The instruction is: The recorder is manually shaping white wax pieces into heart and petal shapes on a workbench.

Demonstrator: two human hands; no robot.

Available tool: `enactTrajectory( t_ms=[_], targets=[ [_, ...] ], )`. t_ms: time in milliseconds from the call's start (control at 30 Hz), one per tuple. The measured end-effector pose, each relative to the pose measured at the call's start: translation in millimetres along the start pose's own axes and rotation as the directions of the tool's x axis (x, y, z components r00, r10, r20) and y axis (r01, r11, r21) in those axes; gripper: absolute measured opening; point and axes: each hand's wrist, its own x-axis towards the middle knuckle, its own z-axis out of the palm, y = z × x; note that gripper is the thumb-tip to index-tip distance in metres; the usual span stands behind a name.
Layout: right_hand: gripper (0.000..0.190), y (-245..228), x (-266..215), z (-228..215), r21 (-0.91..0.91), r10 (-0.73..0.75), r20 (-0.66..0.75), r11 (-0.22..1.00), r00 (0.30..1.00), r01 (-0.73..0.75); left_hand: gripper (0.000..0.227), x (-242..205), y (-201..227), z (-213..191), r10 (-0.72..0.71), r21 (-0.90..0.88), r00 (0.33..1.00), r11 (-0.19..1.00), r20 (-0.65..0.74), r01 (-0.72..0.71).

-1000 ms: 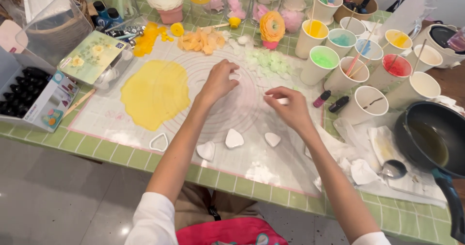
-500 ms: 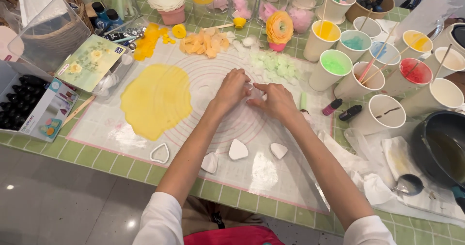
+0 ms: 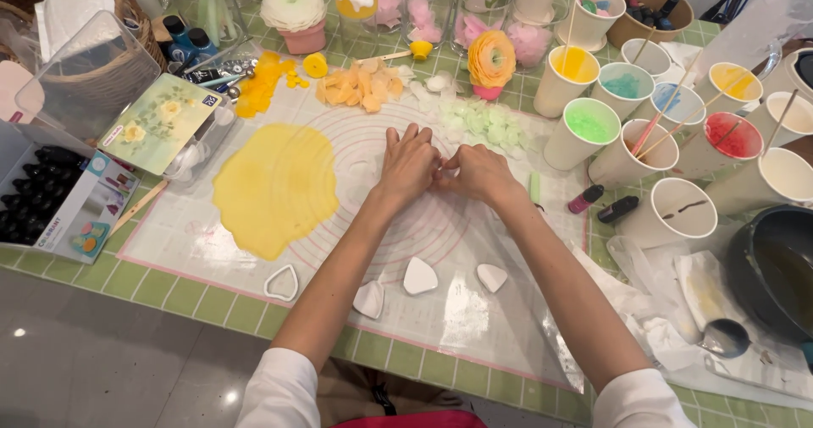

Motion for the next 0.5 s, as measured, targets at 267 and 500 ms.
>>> enactTrajectory(
  t_ms=[267,500],
  targets=[
    [0.049,2.7,0.4,-17.9,0.038,0.062,0.083,0.997,0.995,-0.065,0.016,-2.6,-1.4,-1.1,-0.014,-0.087,1.000,0.996,0.002,0.014],
    [0.050,5.2,5.6,-13.9,-0.035,-0.029,0.069,0.999,0.997,0.031,0.021,-9.5,-2.9,10.3,-0.086,-0.089,0.992,0.993,-0.097,0.077]
  ],
)
